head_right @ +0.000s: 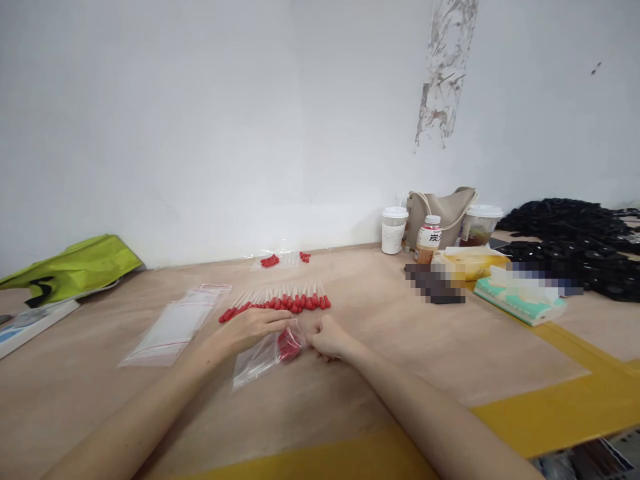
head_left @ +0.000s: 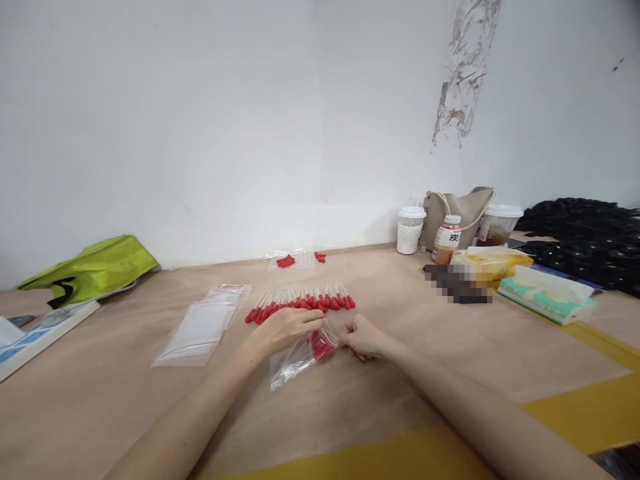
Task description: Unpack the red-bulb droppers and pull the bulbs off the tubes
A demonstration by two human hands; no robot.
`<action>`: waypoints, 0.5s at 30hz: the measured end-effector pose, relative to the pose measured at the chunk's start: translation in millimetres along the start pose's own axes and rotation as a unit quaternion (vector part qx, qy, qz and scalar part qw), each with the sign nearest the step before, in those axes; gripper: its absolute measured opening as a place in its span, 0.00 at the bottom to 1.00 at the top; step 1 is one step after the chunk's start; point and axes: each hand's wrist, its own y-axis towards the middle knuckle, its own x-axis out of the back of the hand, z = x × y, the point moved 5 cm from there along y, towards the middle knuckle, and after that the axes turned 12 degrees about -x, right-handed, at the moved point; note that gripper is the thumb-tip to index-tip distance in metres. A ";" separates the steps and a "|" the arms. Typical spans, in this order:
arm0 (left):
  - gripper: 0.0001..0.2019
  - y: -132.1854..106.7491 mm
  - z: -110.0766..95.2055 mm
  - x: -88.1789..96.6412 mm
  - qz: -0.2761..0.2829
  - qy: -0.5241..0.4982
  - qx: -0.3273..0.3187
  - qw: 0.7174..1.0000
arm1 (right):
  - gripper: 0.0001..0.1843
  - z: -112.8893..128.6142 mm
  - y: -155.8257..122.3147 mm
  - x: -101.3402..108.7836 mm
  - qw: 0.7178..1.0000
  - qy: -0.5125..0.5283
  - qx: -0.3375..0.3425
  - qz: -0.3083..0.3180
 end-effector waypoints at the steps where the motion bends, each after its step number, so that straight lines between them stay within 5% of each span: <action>1: 0.15 -0.6 0.1 -0.8 0.011 0.000 0.000 1.000 | 0.10 -1.2 0.8 2.2 1.000 -0.001 0.010 -0.012; 3: 0.16 -1.4 -2.3 -4.3 0.024 -0.020 0.016 0.999 | 0.06 -1.3 1.3 7.1 0.997 0.005 0.058 -0.051; 6: 0.16 -8.3 -8.4 -4.2 -0.029 -0.090 0.107 0.990 | 0.07 2.3 0.2 9.5 0.981 0.000 0.174 -0.085; 9: 0.16 -27.6 -20.1 -1.0 -0.073 -0.176 0.193 0.963 | 0.07 3.1 1.6 4.1 0.970 -0.031 0.238 -0.039; 15: 0.23 -57.8 -41.9 -5.3 -0.036 -0.285 0.236 0.928 | 0.09 7.8 -1.5 -0.3 0.966 -0.034 0.254 0.034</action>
